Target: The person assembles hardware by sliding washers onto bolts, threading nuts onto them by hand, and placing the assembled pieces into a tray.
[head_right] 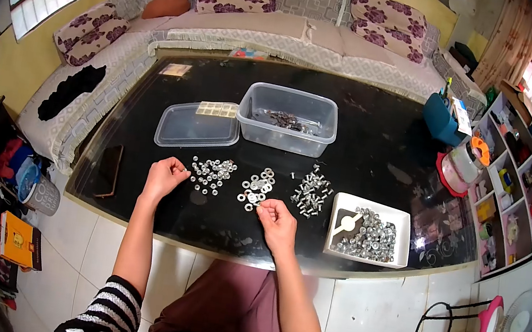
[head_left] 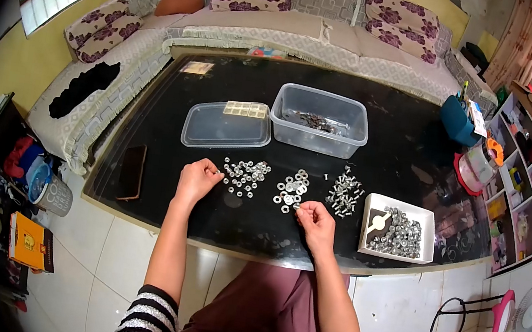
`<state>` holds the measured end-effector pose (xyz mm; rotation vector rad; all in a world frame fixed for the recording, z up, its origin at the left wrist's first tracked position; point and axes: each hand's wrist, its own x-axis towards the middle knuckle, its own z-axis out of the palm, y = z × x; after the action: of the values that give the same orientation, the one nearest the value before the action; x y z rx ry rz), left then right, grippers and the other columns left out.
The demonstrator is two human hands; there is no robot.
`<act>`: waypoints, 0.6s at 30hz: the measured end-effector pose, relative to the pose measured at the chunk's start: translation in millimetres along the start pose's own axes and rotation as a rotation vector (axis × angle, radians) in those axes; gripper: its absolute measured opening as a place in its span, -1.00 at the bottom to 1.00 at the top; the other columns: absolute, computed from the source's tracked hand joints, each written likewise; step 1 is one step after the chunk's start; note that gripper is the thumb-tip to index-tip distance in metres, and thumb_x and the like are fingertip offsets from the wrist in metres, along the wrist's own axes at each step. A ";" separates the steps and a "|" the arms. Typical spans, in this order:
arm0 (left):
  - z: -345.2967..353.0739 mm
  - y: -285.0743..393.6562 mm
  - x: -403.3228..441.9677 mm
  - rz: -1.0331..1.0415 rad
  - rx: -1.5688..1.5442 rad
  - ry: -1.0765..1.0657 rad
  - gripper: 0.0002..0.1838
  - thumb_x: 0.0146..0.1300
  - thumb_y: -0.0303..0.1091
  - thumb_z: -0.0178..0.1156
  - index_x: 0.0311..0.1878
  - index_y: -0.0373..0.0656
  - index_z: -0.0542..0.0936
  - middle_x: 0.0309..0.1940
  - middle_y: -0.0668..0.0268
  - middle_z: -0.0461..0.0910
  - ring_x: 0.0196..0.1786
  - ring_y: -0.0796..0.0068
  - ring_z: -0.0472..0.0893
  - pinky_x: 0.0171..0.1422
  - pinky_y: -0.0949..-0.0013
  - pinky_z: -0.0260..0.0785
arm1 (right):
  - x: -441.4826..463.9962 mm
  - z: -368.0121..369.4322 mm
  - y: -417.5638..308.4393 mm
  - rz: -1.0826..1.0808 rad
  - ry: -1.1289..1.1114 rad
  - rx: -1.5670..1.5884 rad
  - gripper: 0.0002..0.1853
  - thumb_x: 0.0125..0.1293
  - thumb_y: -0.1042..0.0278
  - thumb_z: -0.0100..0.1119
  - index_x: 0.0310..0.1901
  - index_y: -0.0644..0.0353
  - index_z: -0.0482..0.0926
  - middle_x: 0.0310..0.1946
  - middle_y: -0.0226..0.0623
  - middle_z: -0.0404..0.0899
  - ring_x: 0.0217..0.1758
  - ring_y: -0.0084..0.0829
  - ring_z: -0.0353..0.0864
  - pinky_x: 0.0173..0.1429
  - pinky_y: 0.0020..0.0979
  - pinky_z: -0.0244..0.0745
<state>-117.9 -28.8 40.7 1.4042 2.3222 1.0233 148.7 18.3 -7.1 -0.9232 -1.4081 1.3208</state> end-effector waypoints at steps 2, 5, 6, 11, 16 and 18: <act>2.0 -4.2 3.3 -0.024 0.013 -0.004 -0.79 -0.13 -0.29 0.29 -0.54 -0.23 0.53 -0.71 0.31 0.48 -0.60 0.41 0.51 -0.40 0.40 0.36 | -0.1 0.1 -0.2 -0.002 0.000 -0.004 -0.91 0.10 0.48 0.17 -0.36 0.28 0.51 -0.53 -0.49 0.49 -0.47 -0.76 0.39 -0.33 -0.68 0.36; 4.4 -6.4 4.6 -0.007 0.004 -0.011 -0.81 -0.13 -0.35 0.31 -0.54 -0.23 0.52 -0.75 0.40 0.43 -0.65 0.63 0.40 -0.47 0.51 0.29 | 0.3 -0.1 1.4 -0.002 -0.003 -0.004 -0.91 0.10 0.48 0.18 -0.36 0.27 0.51 -0.52 -0.50 0.50 -0.47 -0.76 0.39 -0.33 -0.68 0.36; 4.0 -6.1 4.9 -0.007 0.009 -0.011 -0.81 -0.13 -0.34 0.31 -0.54 -0.24 0.53 -0.75 0.39 0.43 -0.64 0.63 0.40 -0.46 0.51 0.29 | 0.2 -0.4 2.2 -0.001 -0.006 0.001 -0.91 0.09 0.49 0.18 -0.36 0.27 0.51 -0.52 -0.50 0.50 -0.47 -0.76 0.39 -0.33 -0.68 0.36; 8.4 -0.8 2.2 0.112 -0.004 0.112 -0.79 -0.13 -0.32 0.30 -0.49 -0.23 0.53 -0.62 0.28 0.47 -0.57 0.38 0.48 -0.40 0.39 0.35 | -0.5 0.9 0.4 -0.006 -0.009 0.016 -0.90 0.08 0.50 0.19 -0.35 0.26 0.51 -0.52 -0.50 0.50 -0.46 -0.76 0.39 -0.33 -0.69 0.36; 35.5 33.4 -12.7 0.220 -0.363 0.012 -0.90 -0.07 -0.46 0.26 -0.47 -0.23 0.54 -0.64 0.41 0.45 -0.58 0.72 0.40 -0.46 0.60 0.28 | -1.9 1.6 -7.3 0.009 -0.011 -0.027 -0.91 0.09 0.51 0.19 -0.35 0.27 0.50 -0.52 -0.50 0.49 -0.46 -0.76 0.39 -0.33 -0.69 0.35; 58.0 45.1 -21.0 0.211 -0.526 -0.083 -0.94 -0.01 -0.48 0.23 -0.45 -0.22 0.54 -0.63 0.47 0.45 -0.55 0.80 0.36 -0.46 0.67 0.25 | -1.1 1.3 -3.1 0.005 -0.008 -0.016 -0.91 0.09 0.51 0.19 -0.36 0.27 0.51 -0.52 -0.50 0.49 -0.46 -0.76 0.38 -0.34 -0.69 0.34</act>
<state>-45.8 -7.8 25.9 1.4445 1.6910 1.4668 148.0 16.5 -4.2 -0.9328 -1.4255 1.3200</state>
